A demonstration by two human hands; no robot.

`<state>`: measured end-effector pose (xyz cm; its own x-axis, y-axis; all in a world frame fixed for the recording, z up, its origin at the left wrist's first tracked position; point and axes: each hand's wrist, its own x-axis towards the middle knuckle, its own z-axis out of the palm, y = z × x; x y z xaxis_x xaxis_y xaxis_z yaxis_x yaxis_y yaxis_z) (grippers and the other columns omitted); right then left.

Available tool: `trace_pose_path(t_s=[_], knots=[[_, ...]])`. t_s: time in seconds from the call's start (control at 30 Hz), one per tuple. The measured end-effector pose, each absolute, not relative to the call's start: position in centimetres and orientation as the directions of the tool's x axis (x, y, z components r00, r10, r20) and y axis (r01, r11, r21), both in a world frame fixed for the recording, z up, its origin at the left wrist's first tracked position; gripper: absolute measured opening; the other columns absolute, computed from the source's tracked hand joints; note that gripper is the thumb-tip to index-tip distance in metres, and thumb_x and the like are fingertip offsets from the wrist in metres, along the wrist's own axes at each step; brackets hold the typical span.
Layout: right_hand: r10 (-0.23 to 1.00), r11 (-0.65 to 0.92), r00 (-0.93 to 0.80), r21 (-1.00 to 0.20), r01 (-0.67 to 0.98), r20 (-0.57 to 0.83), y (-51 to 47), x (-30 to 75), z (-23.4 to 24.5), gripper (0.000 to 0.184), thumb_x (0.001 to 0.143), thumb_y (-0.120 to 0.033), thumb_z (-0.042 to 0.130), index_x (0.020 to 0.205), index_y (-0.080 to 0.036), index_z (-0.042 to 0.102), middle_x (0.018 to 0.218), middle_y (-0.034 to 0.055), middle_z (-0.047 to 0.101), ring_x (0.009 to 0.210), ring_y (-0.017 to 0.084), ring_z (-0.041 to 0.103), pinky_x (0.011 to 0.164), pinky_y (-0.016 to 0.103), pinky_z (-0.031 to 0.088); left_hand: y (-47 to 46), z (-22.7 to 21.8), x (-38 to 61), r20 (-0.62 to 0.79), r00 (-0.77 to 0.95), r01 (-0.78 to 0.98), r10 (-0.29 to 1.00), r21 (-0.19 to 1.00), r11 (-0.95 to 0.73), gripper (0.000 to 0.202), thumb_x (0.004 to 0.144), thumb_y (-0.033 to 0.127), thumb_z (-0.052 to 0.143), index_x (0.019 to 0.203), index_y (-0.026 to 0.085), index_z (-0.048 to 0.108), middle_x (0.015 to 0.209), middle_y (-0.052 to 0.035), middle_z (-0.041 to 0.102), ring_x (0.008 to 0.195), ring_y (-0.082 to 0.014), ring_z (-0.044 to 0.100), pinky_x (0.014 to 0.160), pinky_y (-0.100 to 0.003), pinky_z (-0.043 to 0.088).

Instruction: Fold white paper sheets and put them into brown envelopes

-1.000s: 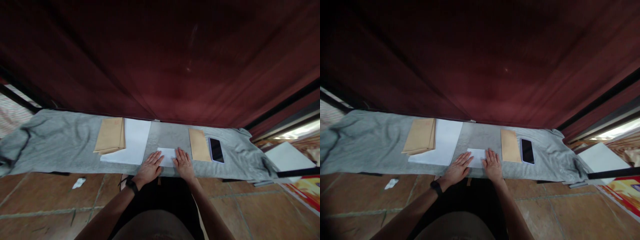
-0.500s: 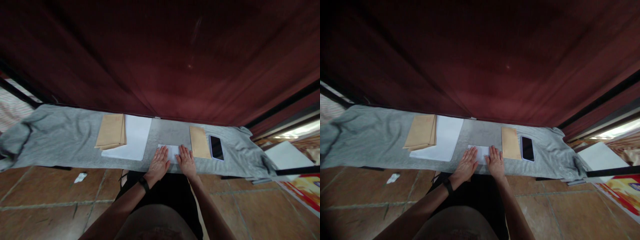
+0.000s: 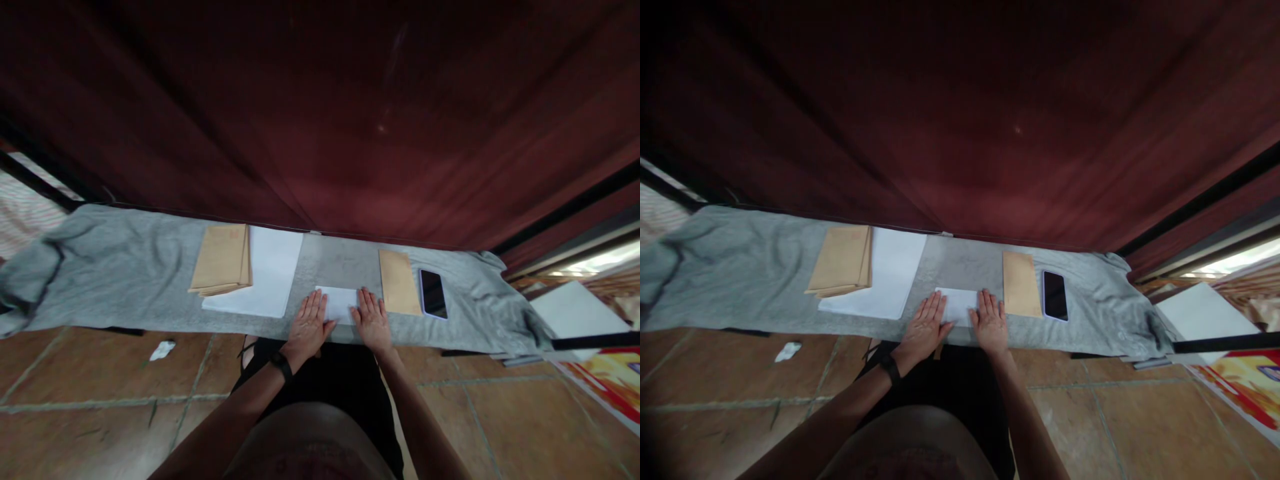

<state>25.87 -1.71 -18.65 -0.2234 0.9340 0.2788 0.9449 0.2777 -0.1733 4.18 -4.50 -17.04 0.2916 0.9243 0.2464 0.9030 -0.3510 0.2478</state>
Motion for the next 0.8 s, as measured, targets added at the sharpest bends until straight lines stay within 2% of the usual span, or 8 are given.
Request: trace_pose_path(t_s=[0.17,0.33,0.53,0.63,0.8], knots=[[0.933,0.264,-0.194,-0.211,0.941,0.303,-2.1,25.8,-18.6,0.055,0.104,-0.038,0.037,0.152,-0.012,0.04,0.156,0.0156,0.044,0.143,0.029,0.038,0.119,0.05,0.024,-4.9,-16.9,3.6,0.241,0.276,0.915,0.931,0.231,-0.331,0.071,0.099,0.046,0.043,0.154,0.004,0.029,0.16,-0.0223,0.031,0.152,-0.031,0.024,0.123,-0.049,0.024],[0.956,0.133,-0.024,-0.36,0.923,0.293,-2.8,25.6,-17.9,0.044,0.099,-0.03,0.042,0.138,-0.015,0.056,0.136,0.0169,0.06,0.125,0.031,0.053,0.103,0.046,0.043,-4.8,-17.3,3.7,0.269,0.271,0.917,0.924,0.221,-0.333,0.071,0.099,0.046,0.044,0.156,0.006,0.027,0.16,-0.0214,0.033,0.151,-0.031,0.026,0.122,-0.05,0.026],[0.988,-0.074,0.125,-0.433,0.898,0.092,-2.7,24.5,-16.1,0.032,0.096,-0.027,0.047,0.121,-0.019,0.066,0.106,0.0134,0.069,0.098,0.026,0.067,0.086,0.035,0.049,-4.7,-17.4,3.7,0.284,0.264,0.908,0.922,0.248,-0.337,0.072,0.099,0.044,0.044,0.158,0.009,0.022,0.16,-0.0203,0.033,0.15,-0.032,0.028,0.122,-0.052,0.027],[0.975,-0.2,0.222,-0.526,0.827,-0.022,-2.2,24.1,-15.6,0.027,0.095,-0.029,0.05,0.114,-0.021,0.067,0.097,0.0105,0.072,0.091,0.024,0.07,0.08,0.032,0.05,-4.7,-17.5,3.7,0.282,0.265,0.907,0.922,0.253,-0.338,0.071,0.099,0.044,0.044,0.157,0.007,0.026,0.16,-0.0218,0.033,0.15,-0.0327,0.029,0.122,-0.051,0.027],[0.966,-0.237,0.245,-0.673,0.701,-0.085,-1.2,24.3,-15.8,0.021,0.089,-0.031,0.054,0.096,-0.02,0.071,0.081,0.0074,0.073,0.083,0.024,0.071,0.071,0.03,0.051,-4.6,-17.8,3.7,0.311,0.253,0.899,0.916,0.273,-0.341,0.071,0.098,0.043,0.045,0.158,0.011,0.024,0.16,-0.0191,0.034,0.15,-0.0322,0.029,0.122,-0.052,0.027]])
